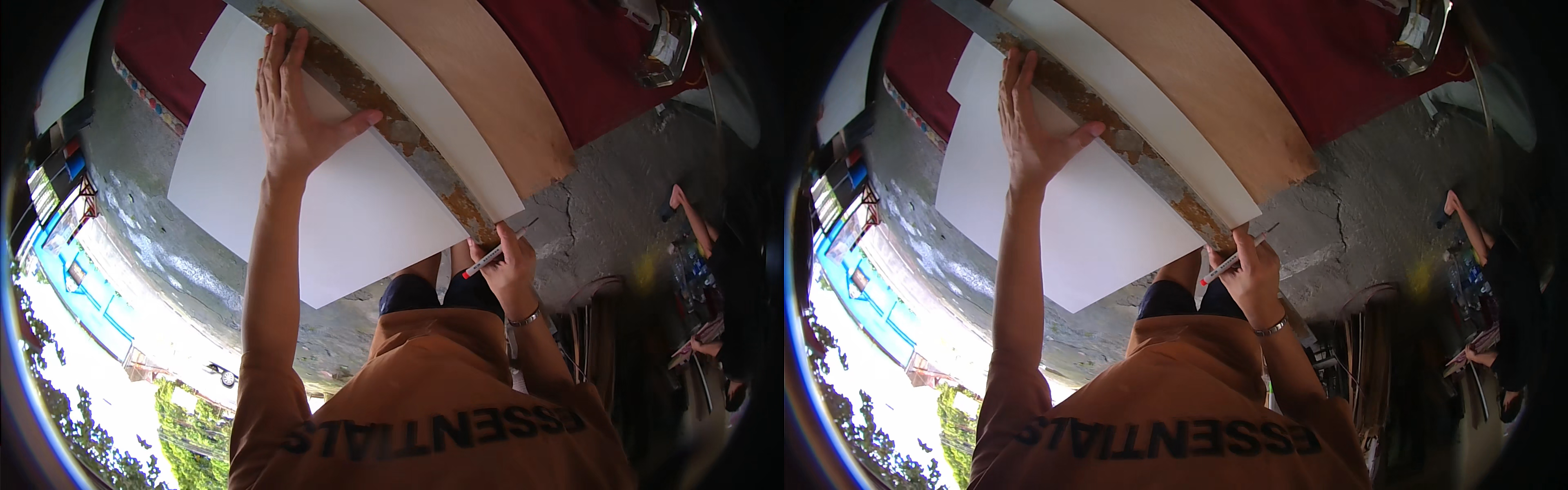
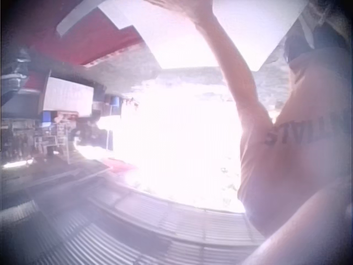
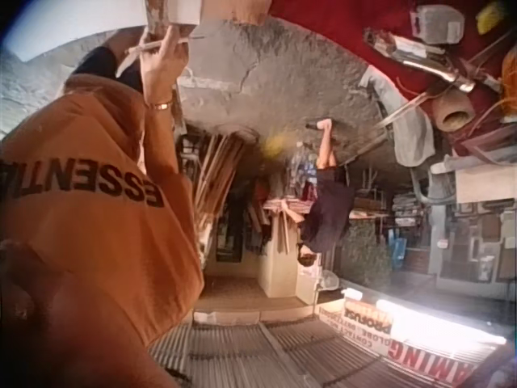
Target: The person measures a white board with a tape measure and marks it with a red marker. They then use a wooden ruler to draw straight lines on the board. Finally, they use a utility knife and the ruler to cut the board along the marked lines.
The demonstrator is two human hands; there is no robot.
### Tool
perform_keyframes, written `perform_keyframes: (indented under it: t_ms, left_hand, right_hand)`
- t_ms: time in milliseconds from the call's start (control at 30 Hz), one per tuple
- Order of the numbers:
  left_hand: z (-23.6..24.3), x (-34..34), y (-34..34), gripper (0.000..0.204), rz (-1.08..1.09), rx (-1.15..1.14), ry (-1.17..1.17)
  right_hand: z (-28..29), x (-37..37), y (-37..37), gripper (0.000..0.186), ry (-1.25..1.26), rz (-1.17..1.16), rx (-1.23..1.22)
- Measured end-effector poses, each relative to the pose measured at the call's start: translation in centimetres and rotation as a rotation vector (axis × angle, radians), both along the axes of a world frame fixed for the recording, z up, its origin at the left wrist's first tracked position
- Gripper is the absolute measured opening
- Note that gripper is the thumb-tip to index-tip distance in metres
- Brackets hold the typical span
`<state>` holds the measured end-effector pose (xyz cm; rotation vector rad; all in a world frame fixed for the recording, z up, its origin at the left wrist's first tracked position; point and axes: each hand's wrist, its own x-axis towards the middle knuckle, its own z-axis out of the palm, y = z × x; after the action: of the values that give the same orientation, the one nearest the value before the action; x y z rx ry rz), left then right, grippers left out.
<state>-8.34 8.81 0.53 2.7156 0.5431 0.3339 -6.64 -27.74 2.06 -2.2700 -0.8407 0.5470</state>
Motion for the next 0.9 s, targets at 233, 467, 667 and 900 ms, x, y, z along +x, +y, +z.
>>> perform_keyframes:
  t_ms: [233,467,667,900]
  left_hand:
    - [0.46,0.07,-0.16,0.129,0.018,-0.055,0.011]
    - [0.28,-0.01,0.02,0.130,-0.005,-0.035,-0.005]
    - [0.20,-0.06,0.01,0.131,-0.007,-0.035,-0.007]
    - [0.09,-0.10,-0.02,0.131,-0.012,-0.031,-0.009]
  right_hand:
    - [-0.58,-0.38,-0.29,0.051,-0.007,-0.016,0.022]
    - [-0.66,-0.43,-0.60,0.050,-0.012,-0.001,0.007]
    - [-0.47,-0.35,-0.50,0.050,0.001,0.000,0.005]
    - [-0.30,-0.20,-0.29,0.052,-0.016,0.006,0.024]
